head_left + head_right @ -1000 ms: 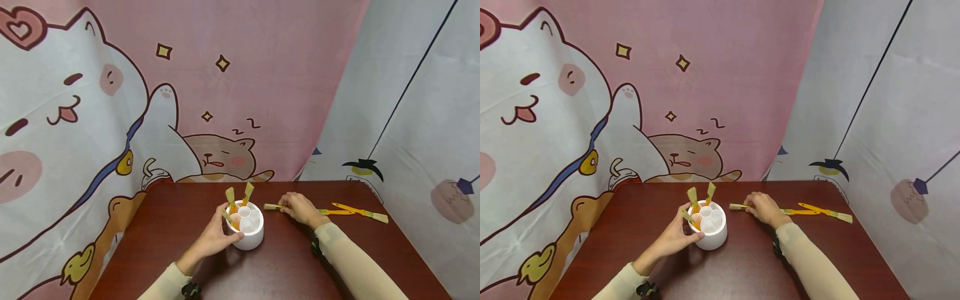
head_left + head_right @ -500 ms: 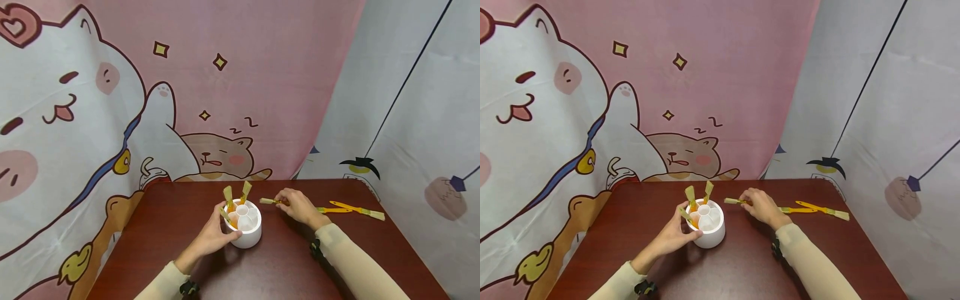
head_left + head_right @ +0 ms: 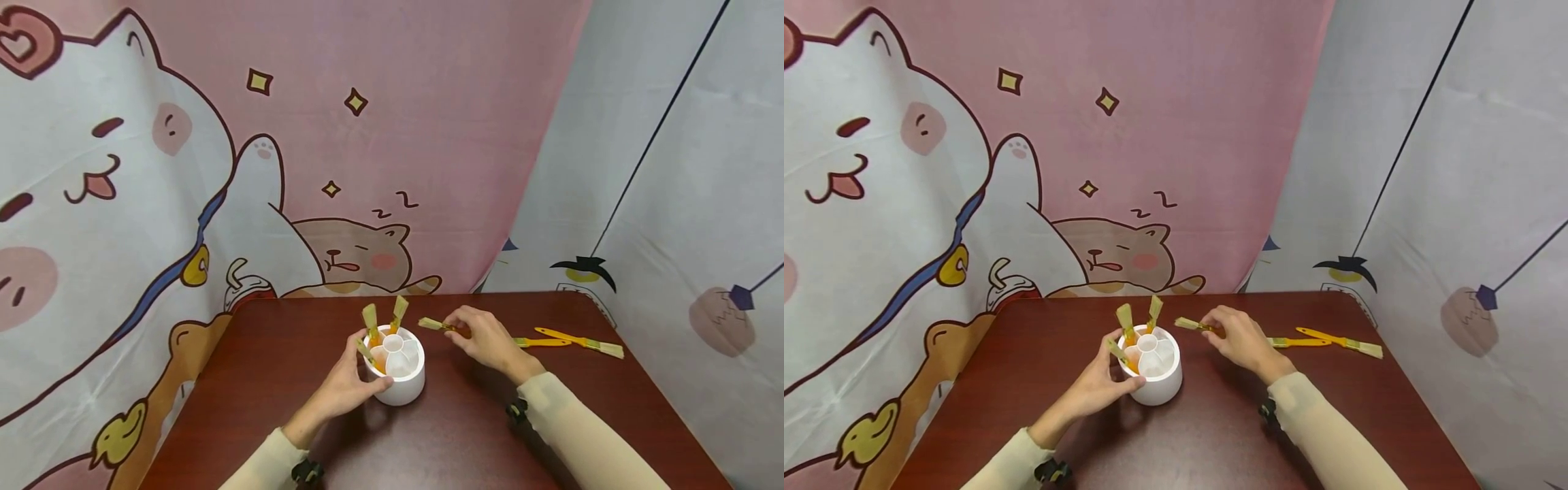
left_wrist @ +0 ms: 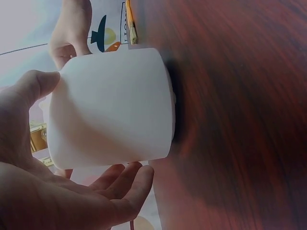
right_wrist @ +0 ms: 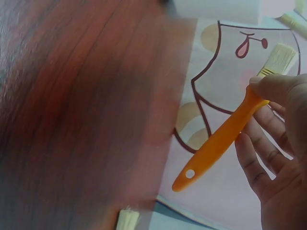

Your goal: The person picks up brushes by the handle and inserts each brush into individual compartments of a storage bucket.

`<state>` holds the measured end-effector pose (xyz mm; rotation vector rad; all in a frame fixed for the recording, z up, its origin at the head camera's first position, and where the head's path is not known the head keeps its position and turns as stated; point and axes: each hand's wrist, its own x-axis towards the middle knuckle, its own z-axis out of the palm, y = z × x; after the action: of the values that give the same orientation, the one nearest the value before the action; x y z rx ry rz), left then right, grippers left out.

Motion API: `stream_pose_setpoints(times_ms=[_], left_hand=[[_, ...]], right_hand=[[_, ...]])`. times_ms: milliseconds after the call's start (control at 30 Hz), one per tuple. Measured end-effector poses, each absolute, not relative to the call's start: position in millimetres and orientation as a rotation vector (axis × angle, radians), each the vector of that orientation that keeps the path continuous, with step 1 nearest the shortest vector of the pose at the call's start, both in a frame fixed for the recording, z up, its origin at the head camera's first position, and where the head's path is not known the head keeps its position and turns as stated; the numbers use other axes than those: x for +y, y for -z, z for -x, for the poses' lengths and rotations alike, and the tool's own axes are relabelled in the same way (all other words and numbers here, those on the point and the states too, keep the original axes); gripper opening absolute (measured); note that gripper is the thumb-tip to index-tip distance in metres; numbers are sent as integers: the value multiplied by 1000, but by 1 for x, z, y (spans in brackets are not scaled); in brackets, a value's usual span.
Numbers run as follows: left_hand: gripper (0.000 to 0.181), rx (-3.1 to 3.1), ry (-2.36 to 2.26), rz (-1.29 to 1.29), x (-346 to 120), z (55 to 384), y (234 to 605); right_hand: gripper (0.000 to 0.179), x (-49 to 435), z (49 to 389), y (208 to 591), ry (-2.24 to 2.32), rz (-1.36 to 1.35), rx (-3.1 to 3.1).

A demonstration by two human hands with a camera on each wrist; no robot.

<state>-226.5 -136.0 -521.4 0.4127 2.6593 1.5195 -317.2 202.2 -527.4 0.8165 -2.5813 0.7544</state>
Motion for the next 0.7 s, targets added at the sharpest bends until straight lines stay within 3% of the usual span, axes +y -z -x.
stream_pose_setpoints(times_ms=[700], left_hand=[[107,2656,-1510,-403,-138,229,523]], right_hand=[[26,184,278,499,-870,-884,-2525]])
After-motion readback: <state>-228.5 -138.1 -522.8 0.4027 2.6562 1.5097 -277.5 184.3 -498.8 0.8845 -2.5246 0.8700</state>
